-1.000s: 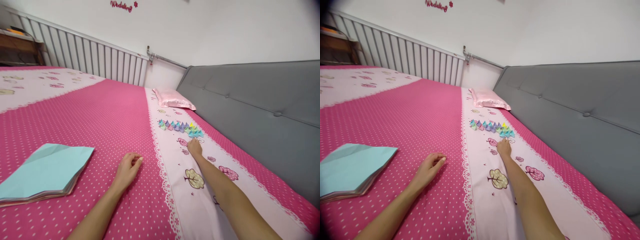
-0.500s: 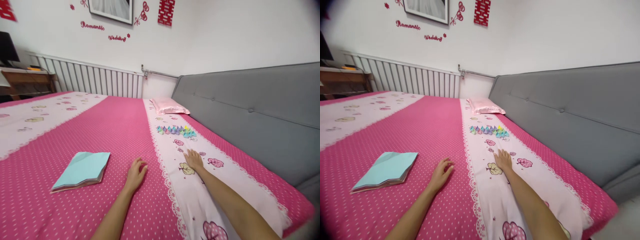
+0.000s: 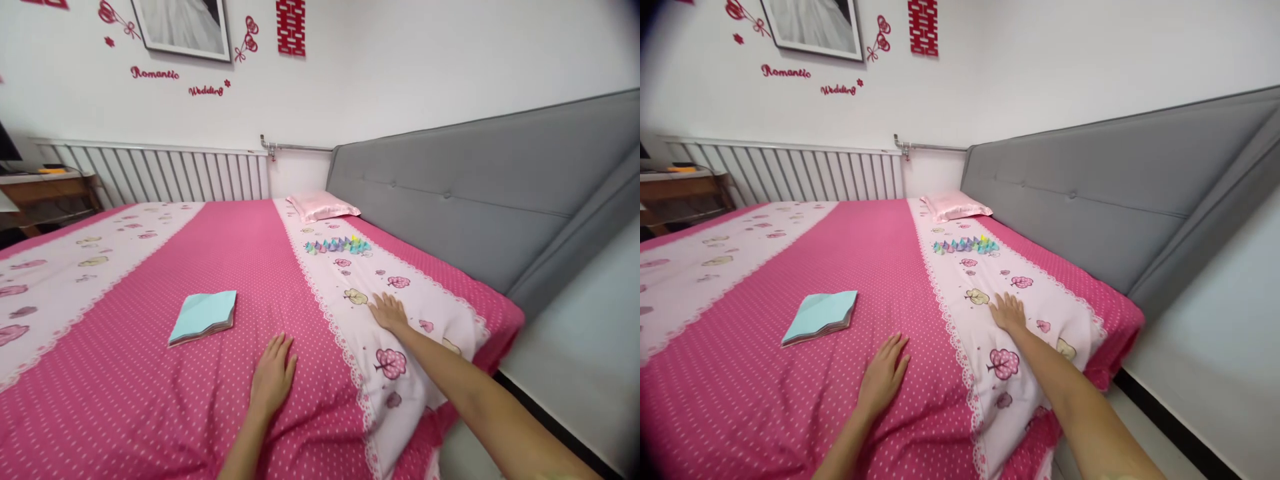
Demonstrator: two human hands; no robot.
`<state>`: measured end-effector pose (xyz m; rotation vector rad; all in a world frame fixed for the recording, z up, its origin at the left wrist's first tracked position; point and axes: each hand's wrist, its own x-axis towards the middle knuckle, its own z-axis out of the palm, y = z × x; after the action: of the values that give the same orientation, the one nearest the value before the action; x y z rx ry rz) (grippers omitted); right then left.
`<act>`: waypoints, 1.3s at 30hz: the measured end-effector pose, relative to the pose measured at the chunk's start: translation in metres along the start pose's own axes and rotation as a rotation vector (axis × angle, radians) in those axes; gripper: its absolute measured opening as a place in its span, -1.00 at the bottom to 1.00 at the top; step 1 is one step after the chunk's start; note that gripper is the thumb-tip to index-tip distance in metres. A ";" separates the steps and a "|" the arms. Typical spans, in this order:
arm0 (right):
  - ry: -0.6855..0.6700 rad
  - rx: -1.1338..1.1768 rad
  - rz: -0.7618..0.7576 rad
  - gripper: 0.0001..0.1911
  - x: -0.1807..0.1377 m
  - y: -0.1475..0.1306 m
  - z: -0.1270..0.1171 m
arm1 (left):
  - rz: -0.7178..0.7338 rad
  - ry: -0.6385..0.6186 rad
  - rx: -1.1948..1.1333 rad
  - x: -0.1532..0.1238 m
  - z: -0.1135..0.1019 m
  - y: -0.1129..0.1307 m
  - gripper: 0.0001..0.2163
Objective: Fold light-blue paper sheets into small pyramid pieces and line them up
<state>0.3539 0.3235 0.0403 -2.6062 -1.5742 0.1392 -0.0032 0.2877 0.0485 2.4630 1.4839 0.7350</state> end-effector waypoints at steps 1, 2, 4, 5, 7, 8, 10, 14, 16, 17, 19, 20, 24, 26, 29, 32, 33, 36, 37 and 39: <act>0.002 0.000 0.004 -0.37 -0.007 0.002 -0.001 | 0.015 0.026 0.030 -0.014 0.000 0.001 -0.57; 0.005 -0.001 0.007 -0.38 -0.014 0.004 -0.001 | 0.038 0.051 0.063 -0.029 0.000 0.002 -0.56; 0.015 -0.001 0.015 -0.39 -0.028 0.008 -0.001 | 0.062 0.106 0.125 -0.058 0.003 0.003 -0.55; 0.021 -0.001 0.020 -0.39 -0.034 0.009 -0.001 | 0.059 0.131 0.145 -0.072 0.004 0.003 -0.55; 0.034 -0.002 0.029 -0.39 -0.046 0.012 0.000 | 0.060 0.157 0.164 -0.095 0.006 0.002 -0.54; 0.042 -0.003 0.031 -0.39 -0.051 0.012 0.001 | 0.059 0.165 0.164 -0.104 0.007 0.001 -0.55; 0.058 -0.006 0.033 -0.40 -0.061 0.014 0.002 | 0.061 0.162 0.154 -0.116 0.006 0.000 -0.55; 0.069 -0.012 0.034 -0.40 -0.072 0.015 0.005 | 0.078 0.155 0.129 -0.126 0.004 -0.002 -0.55; 0.069 -0.015 0.033 -0.39 -0.074 0.015 0.006 | 0.091 0.160 0.126 -0.127 0.004 -0.003 -0.55; 0.069 -0.016 0.033 -0.39 -0.074 0.015 0.006 | 0.094 0.163 0.128 -0.127 0.005 -0.004 -0.55; 0.069 -0.019 0.034 -0.39 -0.074 0.015 0.007 | 0.096 0.169 0.128 -0.128 0.006 -0.004 -0.54; 0.068 -0.020 0.034 -0.38 -0.074 0.015 0.008 | 0.091 0.173 0.126 -0.128 0.006 -0.003 -0.54; 0.070 -0.020 0.033 -0.39 -0.072 0.015 0.010 | 0.070 0.184 0.120 -0.127 0.006 0.000 -0.53; 0.077 -0.019 0.034 -0.39 -0.071 0.014 0.012 | 0.060 0.188 0.113 -0.126 0.008 0.000 -0.53; 0.086 -0.019 0.035 -0.39 -0.070 0.014 0.013 | 0.054 0.202 0.080 -0.127 0.012 -0.003 -0.51; 0.092 -0.018 0.032 -0.39 -0.068 0.014 0.013 | 0.057 0.205 0.034 -0.125 0.012 -0.004 -0.52; 0.094 -0.017 0.030 -0.39 -0.068 0.014 0.013 | 0.048 0.198 0.010 -0.123 0.009 -0.002 -0.54; 0.097 -0.014 0.030 -0.39 -0.068 0.014 0.013 | -0.002 0.177 -0.087 -0.120 -0.017 0.007 -0.56; 0.097 -0.013 0.030 -0.40 -0.068 0.014 0.013 | -0.003 0.200 -0.108 -0.122 -0.030 0.010 -0.56; 0.095 -0.008 0.030 -0.39 -0.068 0.014 0.013 | -0.013 0.232 -0.117 -0.134 -0.060 0.013 -0.54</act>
<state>0.3332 0.2569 0.0271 -2.6016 -1.5092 0.0109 -0.0740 0.1597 0.0621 2.3448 1.4817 1.1039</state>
